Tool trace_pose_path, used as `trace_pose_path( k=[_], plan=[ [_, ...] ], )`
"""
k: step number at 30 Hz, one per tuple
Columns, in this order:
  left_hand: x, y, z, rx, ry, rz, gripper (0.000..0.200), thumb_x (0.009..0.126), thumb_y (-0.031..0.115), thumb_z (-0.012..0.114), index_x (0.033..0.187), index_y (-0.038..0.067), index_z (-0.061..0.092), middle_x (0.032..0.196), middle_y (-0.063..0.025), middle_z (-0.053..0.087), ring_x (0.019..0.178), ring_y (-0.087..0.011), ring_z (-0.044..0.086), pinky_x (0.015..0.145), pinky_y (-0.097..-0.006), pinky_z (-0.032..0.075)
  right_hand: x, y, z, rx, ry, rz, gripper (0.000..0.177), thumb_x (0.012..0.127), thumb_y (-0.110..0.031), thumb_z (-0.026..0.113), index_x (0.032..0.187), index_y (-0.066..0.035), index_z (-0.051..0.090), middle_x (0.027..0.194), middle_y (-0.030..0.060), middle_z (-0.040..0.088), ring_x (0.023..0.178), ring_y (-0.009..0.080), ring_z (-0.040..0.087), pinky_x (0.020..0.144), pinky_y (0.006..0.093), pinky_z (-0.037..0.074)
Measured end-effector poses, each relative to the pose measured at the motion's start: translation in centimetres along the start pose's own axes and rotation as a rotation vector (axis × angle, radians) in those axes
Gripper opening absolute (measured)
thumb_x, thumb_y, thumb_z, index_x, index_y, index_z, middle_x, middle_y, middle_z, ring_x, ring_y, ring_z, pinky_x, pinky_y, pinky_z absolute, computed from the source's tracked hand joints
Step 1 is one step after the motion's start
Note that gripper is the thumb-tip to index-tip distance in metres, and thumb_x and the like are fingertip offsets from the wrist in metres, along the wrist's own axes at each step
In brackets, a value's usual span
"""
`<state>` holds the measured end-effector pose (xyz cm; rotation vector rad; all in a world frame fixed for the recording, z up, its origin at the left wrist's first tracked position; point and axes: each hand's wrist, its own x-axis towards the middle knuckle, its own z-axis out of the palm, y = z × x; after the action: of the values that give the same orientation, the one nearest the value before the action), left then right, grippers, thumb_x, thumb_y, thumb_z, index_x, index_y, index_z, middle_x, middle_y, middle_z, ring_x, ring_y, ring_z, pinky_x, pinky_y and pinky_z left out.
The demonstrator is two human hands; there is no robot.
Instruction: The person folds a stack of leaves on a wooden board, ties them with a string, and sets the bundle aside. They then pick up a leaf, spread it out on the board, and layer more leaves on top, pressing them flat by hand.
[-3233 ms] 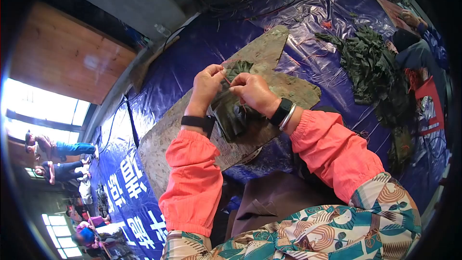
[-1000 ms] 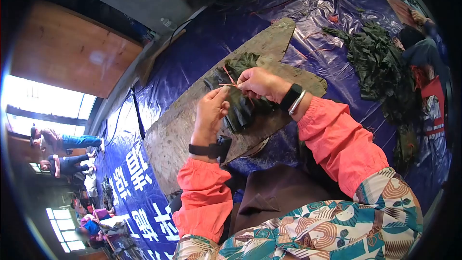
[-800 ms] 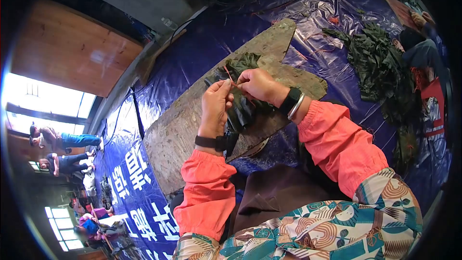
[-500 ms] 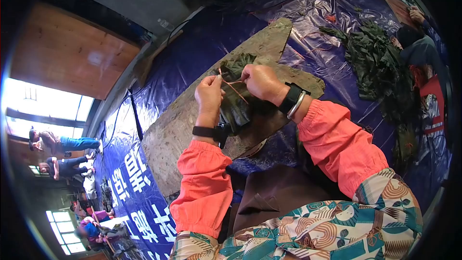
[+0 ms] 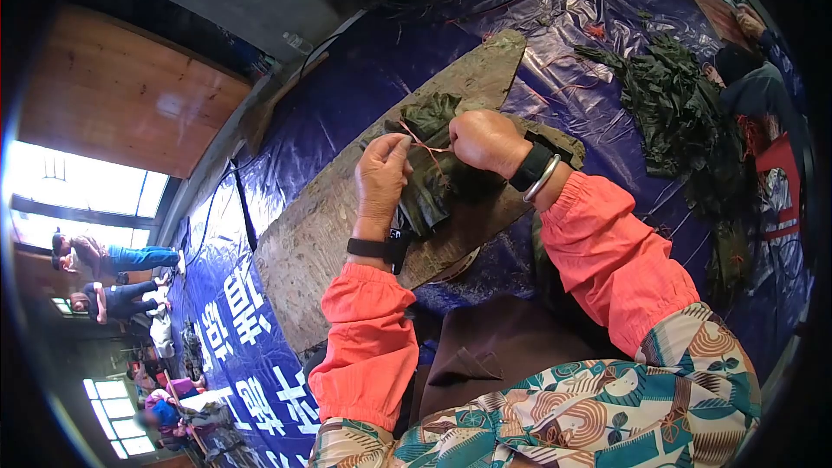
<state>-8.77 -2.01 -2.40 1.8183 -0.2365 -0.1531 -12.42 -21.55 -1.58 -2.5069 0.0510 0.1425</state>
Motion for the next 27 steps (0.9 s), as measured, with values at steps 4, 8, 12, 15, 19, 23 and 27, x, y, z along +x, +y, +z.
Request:
trace_pose_path(
  k=[4,8,12,15,19,23,27],
  plan=[
    [0.0,0.8,0.1,-0.103,-0.154,-0.041,0.018,0.094,0.021,0.061,0.101,0.005,0.065,0.080,-0.0021,0.065,0.061,-0.0061,0.058,0.048,-0.0181,0.041,-0.1,-0.3,-0.1,-0.010,0.013,0.011,0.023,0.075,-0.015,0.059,0.087,0.000,0.071,0.094,0.0231,0.067,0.093,0.0385,0.065,0.079,0.0434,0.052],
    [0.5,0.7,0.2,-0.282,-0.264,-0.132,0.019,0.094,0.022,0.060,0.103,0.006,0.062,0.088,-0.0040,0.066,0.066,-0.0099,0.062,0.053,-0.0196,0.047,-0.3,-0.4,-0.4,-0.023,-0.014,0.018,0.023,0.075,-0.015,0.059,0.087,0.001,0.071,0.094,0.0226,0.067,0.094,0.0378,0.065,0.079,0.0432,0.052],
    [0.8,0.7,0.2,-0.339,-0.292,-0.195,0.018,0.094,0.023,0.060,0.103,0.007,0.061,0.085,-0.0038,0.065,0.066,-0.0113,0.063,0.054,-0.0211,0.050,-0.4,-0.4,-0.4,-0.019,0.015,0.009,0.022,0.075,-0.014,0.060,0.086,0.001,0.071,0.092,0.0225,0.067,0.092,0.0378,0.065,0.078,0.0433,0.052],
    [1.2,0.6,0.4,-0.254,-0.309,-0.203,0.018,0.094,0.023,0.060,0.103,0.007,0.060,0.082,-0.0030,0.063,0.064,-0.0110,0.062,0.053,-0.0214,0.050,-0.1,-0.1,0.1,-0.029,0.034,0.004,0.021,0.074,-0.013,0.060,0.086,0.001,0.071,0.091,0.0230,0.067,0.091,0.0382,0.065,0.077,0.0437,0.052],
    [1.4,0.5,0.6,-0.178,-0.364,-0.196,0.018,0.094,0.023,0.060,0.101,0.006,0.060,0.079,-0.0022,0.062,0.062,-0.0104,0.061,0.052,-0.0211,0.050,-0.1,0.2,0.2,-0.096,0.110,-0.032,0.020,0.074,-0.013,0.060,0.083,0.001,0.070,0.090,0.0230,0.067,0.090,0.0381,0.066,0.075,0.0442,0.053],
    [1.3,0.7,0.6,-0.058,-0.353,-0.175,0.017,0.094,0.022,0.059,0.101,0.006,0.060,0.077,-0.0016,0.061,0.061,-0.0092,0.060,0.052,-0.0204,0.049,0.2,1.0,0.5,-0.100,0.174,-0.081,0.017,0.072,-0.012,0.060,0.079,0.000,0.070,0.088,0.0215,0.067,0.088,0.0380,0.066,0.073,0.0453,0.053],
    [1.2,1.9,0.7,-0.030,-0.339,-0.215,0.020,0.094,0.022,0.060,0.103,0.004,0.060,0.078,-0.0016,0.062,0.063,-0.0080,0.059,0.055,-0.0192,0.049,0.7,1.4,0.4,0.074,0.319,-0.368,0.007,0.075,-0.007,0.062,0.079,-0.009,0.066,0.079,0.0132,0.063,0.079,0.0338,0.063,0.068,0.0420,0.049]
  ],
)
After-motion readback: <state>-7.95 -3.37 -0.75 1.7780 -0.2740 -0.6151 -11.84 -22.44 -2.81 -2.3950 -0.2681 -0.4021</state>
